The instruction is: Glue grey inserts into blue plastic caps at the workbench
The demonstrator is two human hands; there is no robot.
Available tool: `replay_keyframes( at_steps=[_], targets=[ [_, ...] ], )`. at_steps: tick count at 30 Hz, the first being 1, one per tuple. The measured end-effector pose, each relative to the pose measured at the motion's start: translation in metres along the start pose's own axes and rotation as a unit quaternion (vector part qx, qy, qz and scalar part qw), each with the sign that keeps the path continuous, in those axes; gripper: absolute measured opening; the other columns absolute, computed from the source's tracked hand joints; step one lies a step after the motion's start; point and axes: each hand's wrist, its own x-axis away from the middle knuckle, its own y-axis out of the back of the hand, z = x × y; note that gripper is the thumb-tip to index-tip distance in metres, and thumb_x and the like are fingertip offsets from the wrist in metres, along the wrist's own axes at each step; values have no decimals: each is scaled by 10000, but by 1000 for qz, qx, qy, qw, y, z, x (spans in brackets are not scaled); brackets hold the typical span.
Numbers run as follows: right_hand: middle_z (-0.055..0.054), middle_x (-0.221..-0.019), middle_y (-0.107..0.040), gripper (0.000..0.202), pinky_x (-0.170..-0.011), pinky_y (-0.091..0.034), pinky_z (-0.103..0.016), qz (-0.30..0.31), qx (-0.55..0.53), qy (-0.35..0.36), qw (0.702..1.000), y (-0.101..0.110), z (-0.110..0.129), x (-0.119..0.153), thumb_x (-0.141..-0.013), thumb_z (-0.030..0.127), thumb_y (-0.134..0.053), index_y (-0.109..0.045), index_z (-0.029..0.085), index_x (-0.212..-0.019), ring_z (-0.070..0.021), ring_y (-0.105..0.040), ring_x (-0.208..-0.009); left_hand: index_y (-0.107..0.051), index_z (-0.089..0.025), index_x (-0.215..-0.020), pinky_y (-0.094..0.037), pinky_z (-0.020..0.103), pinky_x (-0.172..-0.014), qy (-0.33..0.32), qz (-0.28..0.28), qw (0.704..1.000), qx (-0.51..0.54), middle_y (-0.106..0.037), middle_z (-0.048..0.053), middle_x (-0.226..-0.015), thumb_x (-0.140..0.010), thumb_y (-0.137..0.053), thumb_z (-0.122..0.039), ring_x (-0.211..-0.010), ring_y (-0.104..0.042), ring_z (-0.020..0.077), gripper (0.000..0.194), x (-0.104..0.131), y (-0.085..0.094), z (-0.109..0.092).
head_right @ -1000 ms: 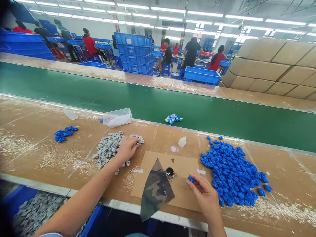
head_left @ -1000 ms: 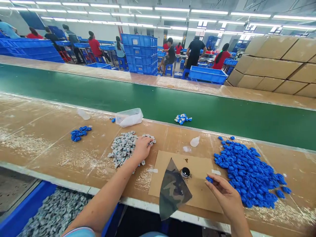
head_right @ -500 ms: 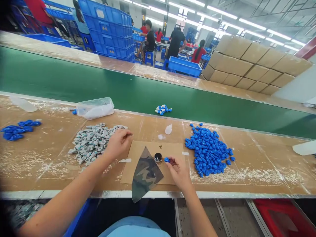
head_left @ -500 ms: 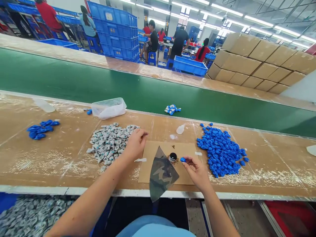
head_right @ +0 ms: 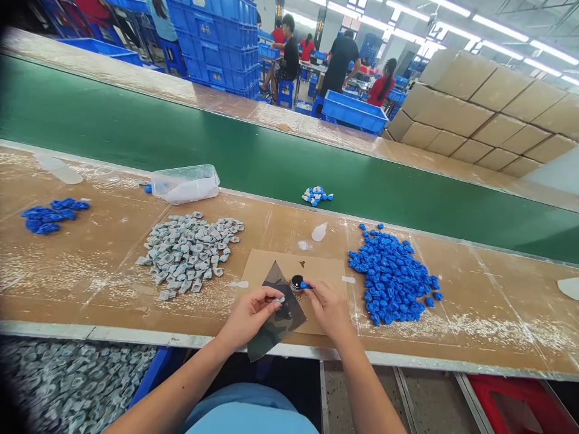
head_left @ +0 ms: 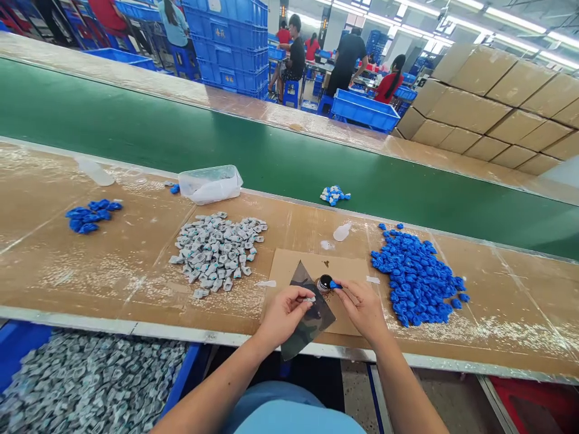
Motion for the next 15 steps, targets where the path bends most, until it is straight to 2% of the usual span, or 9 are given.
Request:
replay_keyframes(
  at_steps=[9, 15],
  targets=[
    [-49, -915, -730, 188, -722, -545, -306, 2, -32, -19, 999, 1, 0, 4, -884, 244, -543, -693, 234, -996, -188, -674, -844, -662, -166, -892, -540, 301, -733, 49, -17, 997, 63, -693, 35, -801, -695, -704, -317, -768, -638, 164, 252, 1, -2, -1],
    [-48, -952, -731, 175, -784, -556, -319, 10, -133, -70, 989, -2, 11, 13, -851, 234, -594, -697, 238, -993, -183, -681, -887, -656, -170, -881, -523, 308, -797, 51, -13, 994, 98, -688, 29, -830, -667, -733, -300, -806, -630, 156, 262, 0, -7, -5]
  ],
)
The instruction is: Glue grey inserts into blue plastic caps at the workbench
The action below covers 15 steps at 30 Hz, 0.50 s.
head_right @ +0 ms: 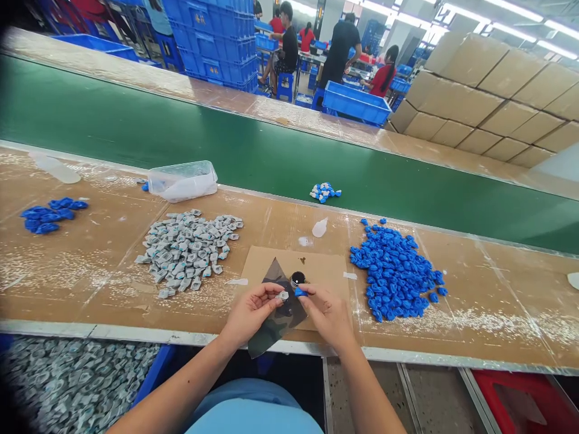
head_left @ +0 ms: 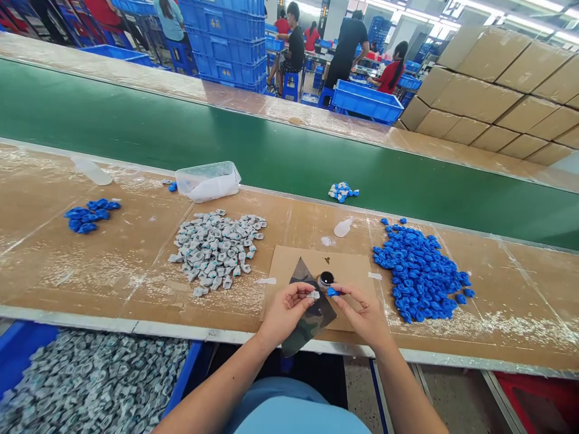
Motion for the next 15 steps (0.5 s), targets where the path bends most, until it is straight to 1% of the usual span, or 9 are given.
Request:
replay_keyframes(
  at_steps=[3, 6, 11, 13, 15],
  targets=[
    [-43, -937, -731, 179, -782, -557, -313, 13, -42, 3, 999, -6, 7, 2, -840, 217, -606, -697, 243, -992, -175, -676, -878, -642, -175, -886, -508, 313, -839, -10, 16, 1000, 15, -679, 28, -847, -659, -749, -297, -843, -626, 154, 279, 1, -3, 0],
    [-35, -910, -733, 166, -769, -551, -303, 24, -56, 22, 998, -7, 10, 0, -839, 204, -614, -697, 243, -978, -165, -668, -859, -626, -175, -912, -508, 322, -846, -13, 40, 999, 19, -683, 38, -871, -680, -740, -301, -857, -632, 158, 288, 2, -4, 0],
    [-21, -839, -729, 148, -703, -543, -281, 53, -68, 56, 995, 1, 9, -2, -828, 195, -639, -708, 246, -949, -148, -661, -780, -629, -182, -929, -515, 311, -816, -39, 80, 995, -48, -687, 39, -862, -726, -698, -268, -836, -641, 158, 232, 3, -3, -10],
    [-14, -801, -723, 146, -669, -539, -275, 37, -77, 69, 994, 0, 9, 0, -825, 194, -645, -713, 251, -941, -143, -654, -739, -630, -182, -891, -513, 303, -806, -50, 75, 994, -64, -681, 38, -854, -732, -695, -272, -827, -638, 157, 194, 4, -4, -14],
    [-10, -772, -716, 157, -640, -533, -269, 0, -86, 76, 993, -5, 8, 4, -827, 192, -644, -716, 258, -950, -138, -644, -706, -620, -177, -843, -514, 285, -773, -50, 62, 996, -52, -671, 33, -819, -727, -704, -299, -795, -633, 150, 188, 5, -8, -15]
  ],
)
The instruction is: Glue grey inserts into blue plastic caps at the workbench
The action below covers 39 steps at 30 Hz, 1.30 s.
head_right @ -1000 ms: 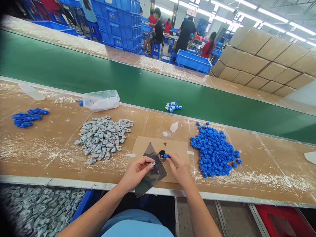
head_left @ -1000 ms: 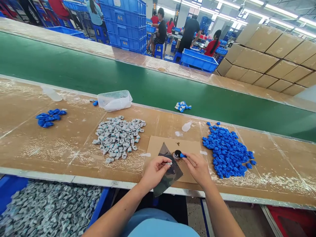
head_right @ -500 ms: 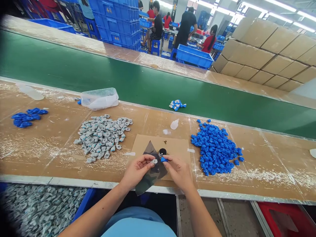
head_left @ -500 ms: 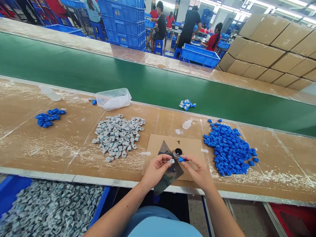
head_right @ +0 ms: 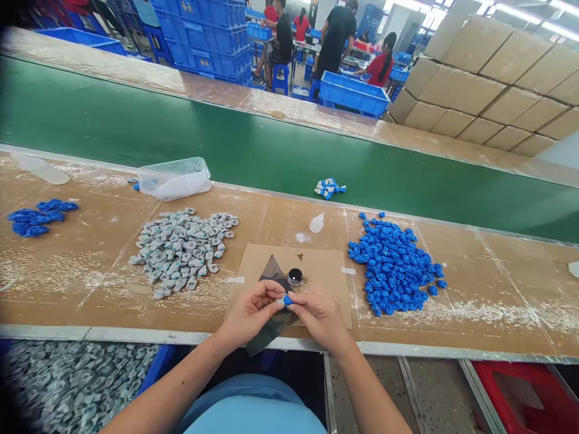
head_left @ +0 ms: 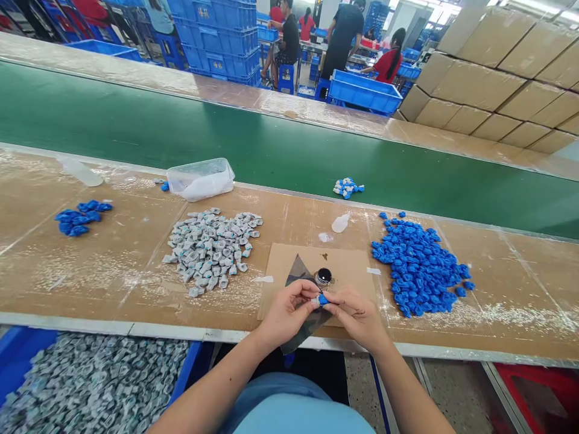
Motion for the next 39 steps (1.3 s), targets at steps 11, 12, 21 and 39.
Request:
replay_keyframes(
  at_steps=[11, 12, 21, 39],
  targets=[
    [-56, -872, -737, 258, -716, -521, -321, -77, 232, -79, 966, 38, -44, -5, -917, 330, -486, -723, 230, -938, -184, -662, -805, -580, -180, -903, -524, 288, -741, 4, -83, 996, -41, -684, 26, -809, -688, -700, -305, -771, -654, 153, 276, -35, 23, -8],
    [-67, -848, -734, 278, -706, -512, -330, -94, 312, -109, 939, 50, -56, -9, -919, 319, -465, -722, 211, -926, -194, -654, -787, -588, -180, -893, -522, 293, -742, -9, -113, 990, -80, -679, 22, -798, -680, -690, -286, -761, -649, 153, 259, -45, 30, -10],
    [-101, -761, -691, 119, -666, -424, -329, -18, 480, -146, 865, 82, -108, -34, -803, 193, -568, -686, 194, -822, -214, -589, -704, -611, -183, -921, -520, 349, -769, -37, -148, 952, -266, -695, 51, -865, -650, -562, -125, -762, -653, 187, 281, -87, 49, -16],
    [-52, -756, -676, 277, -576, -543, -307, -114, 188, -173, 960, 75, -76, -5, -717, 460, -582, -675, 224, -826, -170, -613, -585, -638, -190, -911, -471, 384, -800, -112, -313, 804, -493, -665, 81, -888, -769, -532, -170, -876, -594, 241, 179, -6, 118, -32]
  ],
)
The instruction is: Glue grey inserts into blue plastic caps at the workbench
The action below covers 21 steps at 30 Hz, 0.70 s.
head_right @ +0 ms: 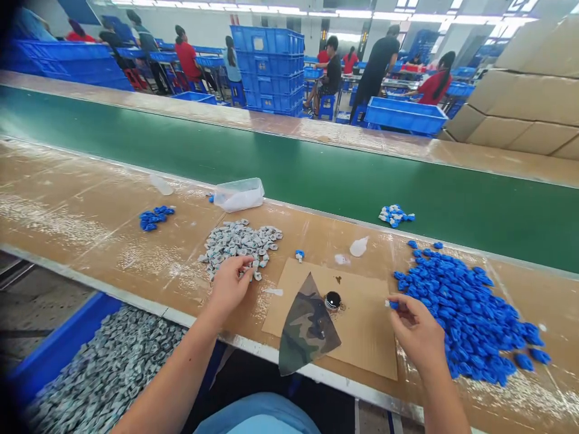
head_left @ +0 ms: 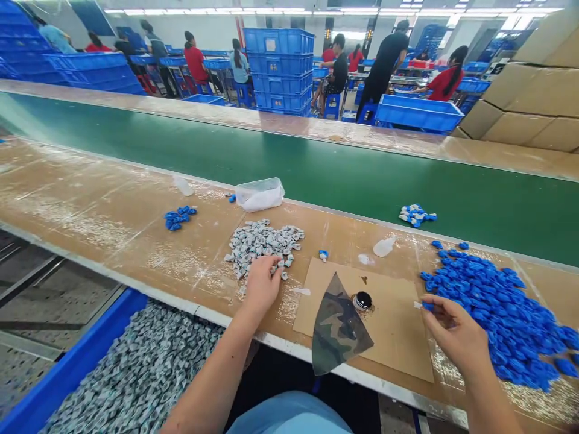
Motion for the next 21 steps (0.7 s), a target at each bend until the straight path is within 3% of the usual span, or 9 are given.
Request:
replay_keyframes(
  at_steps=[3, 7, 10, 14, 17, 21],
  targets=[
    [-77, -808, -702, 366, -620, -570, -298, 7, -78, -14, 997, -13, 6, 8, -727, 546, -608, -679, 200, -824, -177, -655, -652, -643, -206, -865, -443, 410, -834, -53, 34, 996, -60, -680, 83, -892, -736, -528, -85, -884, -584, 258, 211, -5, -17, -5],
    [-93, -903, -721, 352, -704, -588, -326, 37, -114, 3, 993, -23, 16, 20, -801, 498, -582, -691, 193, -940, -194, -688, -772, -625, -202, -754, -437, 426, -786, -60, 58, 993, -81, -657, 99, -778, -744, -464, -54, -802, -571, 272, 219, -14, -31, -7],
    [-99, -989, -709, 303, -737, -590, -327, 47, -123, 42, 990, -24, 32, 26, -830, 409, -584, -693, 203, -1023, -198, -683, -870, -619, -192, -778, -444, 430, -799, -64, 47, 996, -38, -648, 114, -825, -785, -444, -114, -833, -574, 275, 191, -14, -28, -9],
    [-69, -922, -705, 222, -684, -577, -281, 66, -100, 87, 989, -26, 57, 27, -846, 317, -579, -718, 249, -1005, -171, -673, -827, -627, -192, -839, -473, 364, -797, -39, 45, 993, 106, -624, 85, -873, -811, -458, -196, -872, -588, 232, 172, 3, -22, -23],
    [-43, -872, -721, 225, -658, -569, -284, 82, -81, 94, 989, -30, 67, 26, -855, 323, -574, -711, 267, -1024, -163, -669, -740, -640, -191, -820, -488, 315, -759, 45, 104, 961, 254, -619, 59, -864, -785, -540, -274, -837, -597, 198, 135, 24, -28, -40],
    [-34, -825, -734, 212, -647, -570, -308, 80, -57, 86, 991, -34, 72, 25, -863, 380, -560, -715, 254, -933, -178, -670, -694, -633, -184, -881, -489, 285, -777, 159, 211, 873, 411, -653, 41, -880, -736, -631, -325, -839, -606, 165, 202, 42, -39, -54]
  ],
)
